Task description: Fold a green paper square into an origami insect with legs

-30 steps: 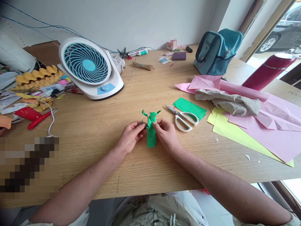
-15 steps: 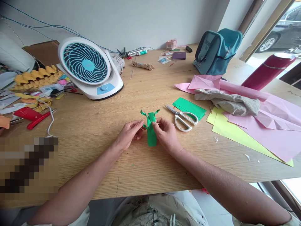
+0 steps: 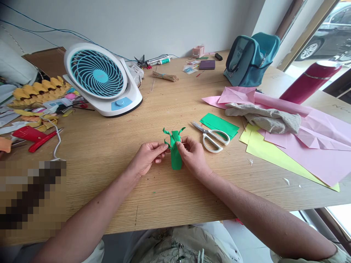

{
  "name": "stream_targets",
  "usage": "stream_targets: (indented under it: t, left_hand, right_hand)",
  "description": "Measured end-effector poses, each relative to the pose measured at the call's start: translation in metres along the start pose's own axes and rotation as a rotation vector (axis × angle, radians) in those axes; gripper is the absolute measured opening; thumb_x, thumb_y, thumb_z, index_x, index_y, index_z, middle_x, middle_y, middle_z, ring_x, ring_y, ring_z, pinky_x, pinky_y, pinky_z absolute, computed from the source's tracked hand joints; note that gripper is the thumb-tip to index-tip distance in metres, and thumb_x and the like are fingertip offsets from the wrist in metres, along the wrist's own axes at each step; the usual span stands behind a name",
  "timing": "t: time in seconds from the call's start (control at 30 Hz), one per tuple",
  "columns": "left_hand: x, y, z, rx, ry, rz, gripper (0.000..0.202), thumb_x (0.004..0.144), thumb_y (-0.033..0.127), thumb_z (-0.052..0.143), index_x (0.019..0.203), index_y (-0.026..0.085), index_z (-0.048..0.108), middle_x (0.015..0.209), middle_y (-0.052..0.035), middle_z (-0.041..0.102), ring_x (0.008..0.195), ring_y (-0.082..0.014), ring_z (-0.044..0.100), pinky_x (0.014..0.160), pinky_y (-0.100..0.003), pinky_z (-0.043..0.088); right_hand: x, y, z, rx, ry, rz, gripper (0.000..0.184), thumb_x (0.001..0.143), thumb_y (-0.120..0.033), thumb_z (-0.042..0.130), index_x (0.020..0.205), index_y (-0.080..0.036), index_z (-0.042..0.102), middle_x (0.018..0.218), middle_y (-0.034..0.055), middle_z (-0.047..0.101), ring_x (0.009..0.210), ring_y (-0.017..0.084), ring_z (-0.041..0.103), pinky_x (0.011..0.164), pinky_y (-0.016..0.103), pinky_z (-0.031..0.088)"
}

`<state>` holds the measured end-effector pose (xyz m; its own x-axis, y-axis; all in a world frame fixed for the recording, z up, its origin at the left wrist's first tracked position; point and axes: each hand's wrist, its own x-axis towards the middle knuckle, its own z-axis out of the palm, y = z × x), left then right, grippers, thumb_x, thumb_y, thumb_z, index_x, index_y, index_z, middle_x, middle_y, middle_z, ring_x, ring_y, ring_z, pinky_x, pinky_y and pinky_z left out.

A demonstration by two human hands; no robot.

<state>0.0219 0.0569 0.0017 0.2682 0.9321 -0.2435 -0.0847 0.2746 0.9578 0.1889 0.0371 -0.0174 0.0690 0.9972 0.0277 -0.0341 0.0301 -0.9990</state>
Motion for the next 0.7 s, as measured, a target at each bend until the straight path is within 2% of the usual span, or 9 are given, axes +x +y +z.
stream_targets:
  t: [0.1, 0.27, 0.5, 0.7]
  left_hand:
    - [0.000, -0.002, 0.001, 0.070, 0.057, 0.070, 0.033, 0.064, 0.044, 0.084, 0.072, 0.014, 0.074, 0.071, -0.0045, 0.065, 0.054, -0.0072, 0.045, 0.043, -0.019, 0.025]
    - [-0.002, -0.003, 0.002, 0.365, 0.151, 0.371, 0.011, 0.077, 0.028, 0.074, 0.072, 0.018, 0.073, 0.071, -0.0014, 0.067, 0.062, -0.0106, 0.053, 0.059, -0.023, 0.040]
    - [-0.004, 0.007, -0.004, 0.545, 0.069, 0.526, 0.003, 0.076, 0.023, 0.076, 0.078, 0.023, 0.078, 0.075, -0.0024, 0.066, 0.061, -0.0127, 0.050, 0.061, -0.025, 0.037]
    - [-0.003, 0.009, -0.011, 0.891, 0.027, 0.790, 0.016, 0.089, 0.022, 0.062, 0.087, 0.026, 0.077, 0.086, -0.0058, 0.069, 0.083, -0.0193, 0.060, 0.080, -0.031, 0.043]
  right_hand:
    - [0.000, -0.001, 0.001, 0.006, 0.004, -0.011, 0.040, 0.078, -0.058, 0.069, 0.076, -0.019, 0.058, 0.067, -0.0008, 0.056, 0.058, 0.012, 0.047, 0.053, 0.026, 0.037]
    - [0.001, 0.000, 0.001, 0.014, -0.004, 0.032, 0.037, 0.077, -0.054, 0.070, 0.077, -0.018, 0.059, 0.068, -0.0004, 0.057, 0.058, 0.012, 0.047, 0.053, 0.026, 0.036]
    - [0.003, -0.001, -0.002, 0.082, -0.019, 0.125, 0.041, 0.074, -0.056, 0.072, 0.071, -0.019, 0.055, 0.063, -0.0037, 0.051, 0.054, 0.009, 0.041, 0.050, 0.024, 0.033]
    - [0.005, 0.000, -0.003, 0.078, -0.040, 0.176, 0.042, 0.072, -0.057, 0.073, 0.070, -0.019, 0.055, 0.062, -0.0033, 0.053, 0.053, 0.009, 0.042, 0.050, 0.024, 0.033]
